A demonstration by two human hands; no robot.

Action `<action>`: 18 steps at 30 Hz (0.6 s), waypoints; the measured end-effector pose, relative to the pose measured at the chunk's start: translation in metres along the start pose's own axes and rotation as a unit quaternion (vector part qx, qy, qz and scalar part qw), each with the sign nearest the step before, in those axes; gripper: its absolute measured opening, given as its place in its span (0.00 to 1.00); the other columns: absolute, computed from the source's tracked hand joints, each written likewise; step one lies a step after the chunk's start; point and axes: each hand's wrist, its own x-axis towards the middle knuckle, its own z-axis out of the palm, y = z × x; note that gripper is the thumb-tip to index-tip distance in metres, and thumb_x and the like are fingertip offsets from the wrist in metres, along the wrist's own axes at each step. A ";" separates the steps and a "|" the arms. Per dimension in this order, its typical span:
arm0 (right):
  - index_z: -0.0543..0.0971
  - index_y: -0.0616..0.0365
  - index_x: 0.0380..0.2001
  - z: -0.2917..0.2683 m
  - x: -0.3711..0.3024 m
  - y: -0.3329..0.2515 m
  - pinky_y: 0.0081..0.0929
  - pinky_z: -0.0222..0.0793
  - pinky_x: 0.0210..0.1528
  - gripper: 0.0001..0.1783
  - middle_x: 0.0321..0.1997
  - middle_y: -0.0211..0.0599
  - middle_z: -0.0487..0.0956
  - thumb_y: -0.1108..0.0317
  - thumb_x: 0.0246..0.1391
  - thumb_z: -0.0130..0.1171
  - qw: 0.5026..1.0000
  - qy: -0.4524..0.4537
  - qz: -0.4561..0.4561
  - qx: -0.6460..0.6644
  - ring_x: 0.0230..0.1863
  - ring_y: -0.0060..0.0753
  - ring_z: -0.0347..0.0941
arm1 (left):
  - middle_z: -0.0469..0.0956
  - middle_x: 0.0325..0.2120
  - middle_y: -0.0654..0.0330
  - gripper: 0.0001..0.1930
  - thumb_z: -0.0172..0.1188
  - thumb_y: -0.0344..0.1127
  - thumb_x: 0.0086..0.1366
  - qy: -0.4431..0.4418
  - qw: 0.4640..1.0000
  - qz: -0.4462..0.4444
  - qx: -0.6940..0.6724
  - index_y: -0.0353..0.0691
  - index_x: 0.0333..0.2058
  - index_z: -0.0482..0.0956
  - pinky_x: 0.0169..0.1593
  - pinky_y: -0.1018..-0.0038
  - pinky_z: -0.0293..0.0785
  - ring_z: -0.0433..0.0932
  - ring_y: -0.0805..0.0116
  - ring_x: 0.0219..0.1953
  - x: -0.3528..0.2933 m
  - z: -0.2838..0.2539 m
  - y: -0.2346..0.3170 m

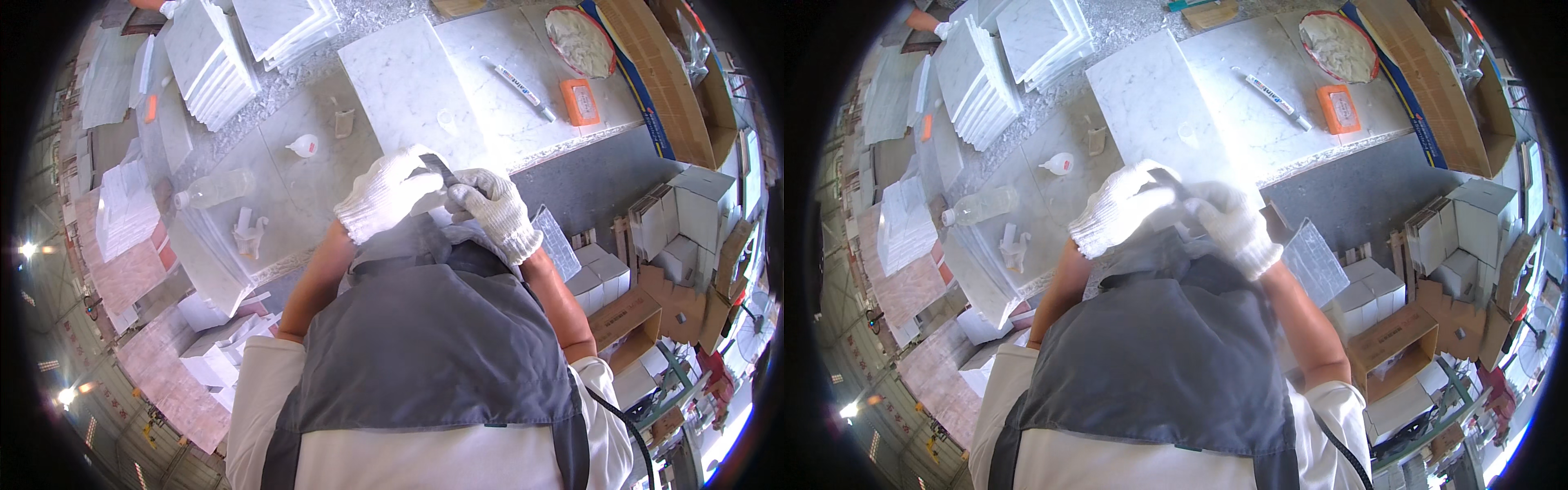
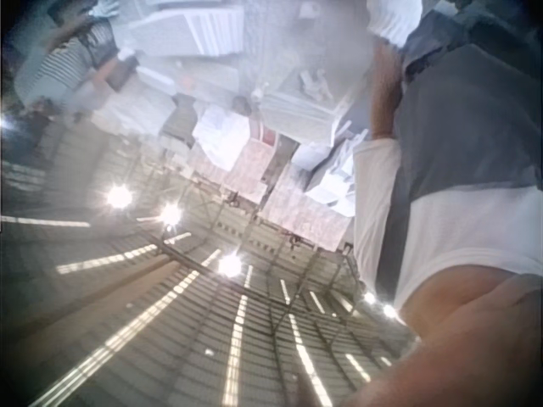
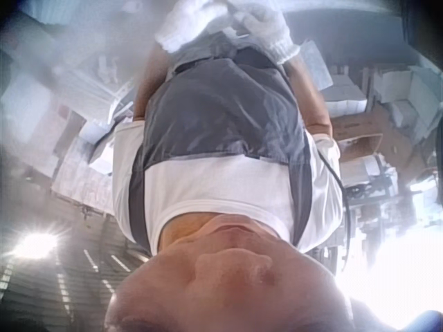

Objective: The person applies adhesive from a tube onto a white tile using a putty knife to spread it evenly. The person then wipes the tile surface with a cloth and repeats the process on another tile.

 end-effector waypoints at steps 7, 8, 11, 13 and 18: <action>0.81 0.65 0.52 -0.006 0.005 -0.003 0.25 0.82 0.42 0.17 0.38 0.36 0.85 0.64 0.67 0.63 0.998 0.005 -0.024 0.061 0.38 0.24 0.82 | 0.83 0.41 0.59 0.10 0.64 0.37 0.70 0.029 0.984 -0.073 -0.160 0.39 0.45 0.84 0.51 0.71 0.75 0.80 0.69 0.47 -0.003 0.000 0.002; 0.81 0.65 0.52 -0.005 0.005 -0.005 0.25 0.82 0.42 0.17 0.38 0.36 0.85 0.65 0.67 0.63 0.999 -0.001 -0.016 0.039 0.38 0.25 0.82 | 0.83 0.41 0.59 0.11 0.64 0.38 0.69 0.028 0.982 -0.085 -0.164 0.39 0.45 0.84 0.51 0.71 0.75 0.80 0.69 0.46 -0.001 0.002 0.006; 0.81 0.66 0.52 0.000 0.004 -0.010 0.25 0.82 0.41 0.16 0.38 0.37 0.85 0.65 0.67 0.62 1.000 -0.022 -0.013 -0.018 0.38 0.25 0.83 | 0.84 0.38 0.58 0.11 0.65 0.39 0.69 0.039 0.983 -0.088 -0.156 0.39 0.44 0.84 0.50 0.71 0.76 0.81 0.68 0.43 0.003 0.008 0.016; 0.81 0.66 0.51 0.001 0.003 -0.013 0.24 0.81 0.40 0.16 0.38 0.37 0.85 0.66 0.67 0.62 0.999 -0.017 -0.007 -0.048 0.38 0.25 0.83 | 0.85 0.37 0.57 0.12 0.65 0.40 0.68 0.046 0.993 -0.030 -0.108 0.39 0.43 0.85 0.49 0.71 0.76 0.82 0.68 0.42 0.003 0.010 0.020; 0.81 0.66 0.51 -0.001 0.001 -0.015 0.26 0.83 0.41 0.16 0.39 0.38 0.85 0.66 0.67 0.61 0.999 0.014 0.019 -0.048 0.38 0.26 0.83 | 0.84 0.40 0.55 0.13 0.61 0.39 0.69 -0.009 0.997 -0.043 0.070 0.39 0.46 0.83 0.50 0.66 0.77 0.83 0.58 0.45 0.000 0.002 0.014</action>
